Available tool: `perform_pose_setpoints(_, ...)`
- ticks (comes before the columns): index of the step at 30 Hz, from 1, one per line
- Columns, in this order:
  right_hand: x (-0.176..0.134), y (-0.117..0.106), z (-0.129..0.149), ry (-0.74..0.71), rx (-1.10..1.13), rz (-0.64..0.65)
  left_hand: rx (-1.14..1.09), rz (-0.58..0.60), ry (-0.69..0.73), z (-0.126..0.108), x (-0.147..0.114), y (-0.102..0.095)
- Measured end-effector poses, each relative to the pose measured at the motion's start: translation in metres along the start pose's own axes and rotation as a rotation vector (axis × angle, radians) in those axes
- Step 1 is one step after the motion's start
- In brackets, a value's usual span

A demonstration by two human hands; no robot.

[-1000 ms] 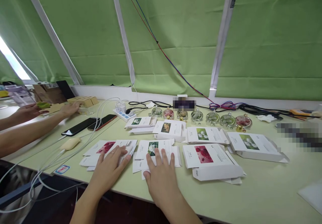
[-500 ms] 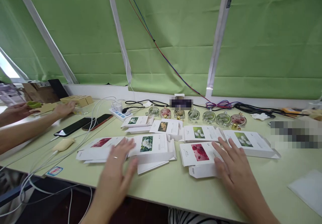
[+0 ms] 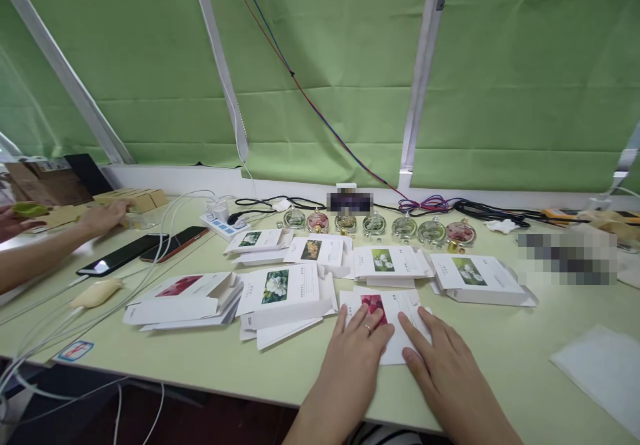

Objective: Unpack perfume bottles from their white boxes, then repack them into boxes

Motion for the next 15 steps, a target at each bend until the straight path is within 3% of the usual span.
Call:
perform_pose_setpoints(5,0.003,0.004,-0.004,0.052,0.004,0.009,-0.040,-0.015,0.022,-0.002,0.007,0.004)
perform_pose_setpoints(9,0.007,0.008,-0.010,0.109,0.001,0.014,-0.071,-0.165,0.064,-0.012,0.007,-0.019)
perform_pose_setpoints(12,0.012,0.003,-0.009,0.107,-0.004,-0.037,-0.126,-0.318,0.148,-0.020,-0.018,-0.044)
perform_pose_setpoints(15,0.012,-0.012,-0.007,0.108,-0.017,-0.146,-0.042,-0.388,0.195,-0.019,-0.068,-0.050)
Point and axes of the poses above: each hand's wrist, its own x-axis towards the middle knuckle, its own y-axis out of the palm, z = x × y, the point moved 10 cm from there along x, towards the middle knuckle, and after that the axes turned 5 degrees about x, right-handed, at the moved point
